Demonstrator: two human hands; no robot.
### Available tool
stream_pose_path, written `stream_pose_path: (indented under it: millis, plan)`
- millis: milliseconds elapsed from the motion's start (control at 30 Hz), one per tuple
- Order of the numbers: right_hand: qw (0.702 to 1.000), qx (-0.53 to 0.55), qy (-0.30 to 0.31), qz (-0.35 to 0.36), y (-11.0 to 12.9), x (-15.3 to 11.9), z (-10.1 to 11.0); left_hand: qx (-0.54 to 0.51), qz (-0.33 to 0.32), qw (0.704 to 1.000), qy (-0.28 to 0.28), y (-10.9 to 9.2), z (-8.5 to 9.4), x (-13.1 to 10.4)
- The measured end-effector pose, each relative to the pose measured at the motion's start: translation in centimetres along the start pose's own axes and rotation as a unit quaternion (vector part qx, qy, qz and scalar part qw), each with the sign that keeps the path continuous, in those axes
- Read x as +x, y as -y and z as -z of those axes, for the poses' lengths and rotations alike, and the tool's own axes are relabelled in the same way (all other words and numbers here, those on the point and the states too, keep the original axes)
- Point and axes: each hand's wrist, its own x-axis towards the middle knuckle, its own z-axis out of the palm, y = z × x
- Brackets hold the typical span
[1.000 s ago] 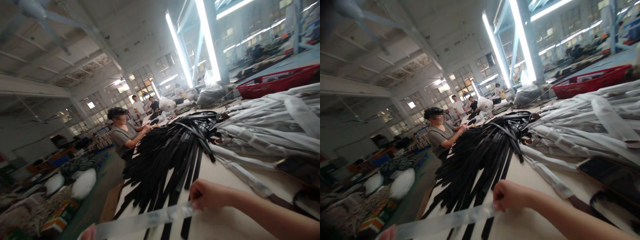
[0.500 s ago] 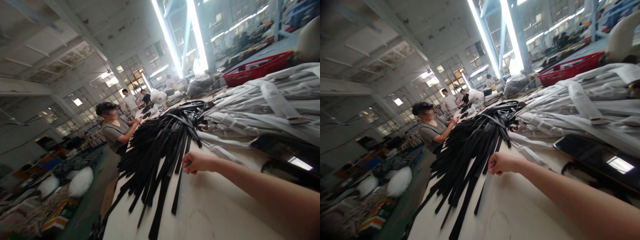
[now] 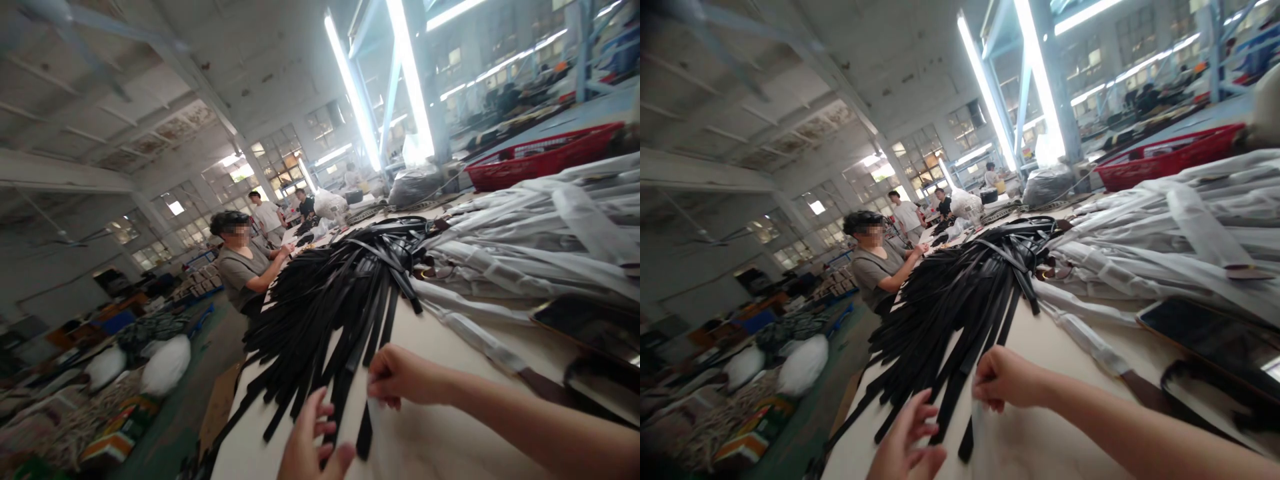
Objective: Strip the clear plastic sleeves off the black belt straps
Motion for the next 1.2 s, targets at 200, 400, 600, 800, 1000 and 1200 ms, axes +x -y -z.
stream_pose_path:
  millis: [200,400,600,800,1000,1200]
  plan:
    - [0.997,0.053,-0.052,0.013,-0.9,0.9,-1.3,0.041,-0.069,0.983,0.166,-1.5,-4.6,6.3]
    - [0.992,0.065,-0.108,0.006,-1.7,1.7,-2.0,-0.153,-0.024,0.979,0.136,0.9,-5.3,6.8]
    - [0.956,-0.195,-0.203,0.086,-1.0,2.0,0.7,-0.162,-0.025,0.982,0.097,-0.6,-3.1,7.0]
    - [0.886,-0.395,0.039,0.239,0.1,0.9,1.2,-0.115,-0.067,0.986,0.100,-0.6,-1.2,8.1]
    - [0.848,-0.484,0.052,0.211,0.8,-0.2,0.5,-0.081,-0.084,0.986,0.119,-1.1,-1.1,7.8]
    - [0.859,-0.446,-0.050,0.246,2.0,-0.9,2.2,-0.023,-0.118,0.987,0.111,-1.1,-1.3,7.6]
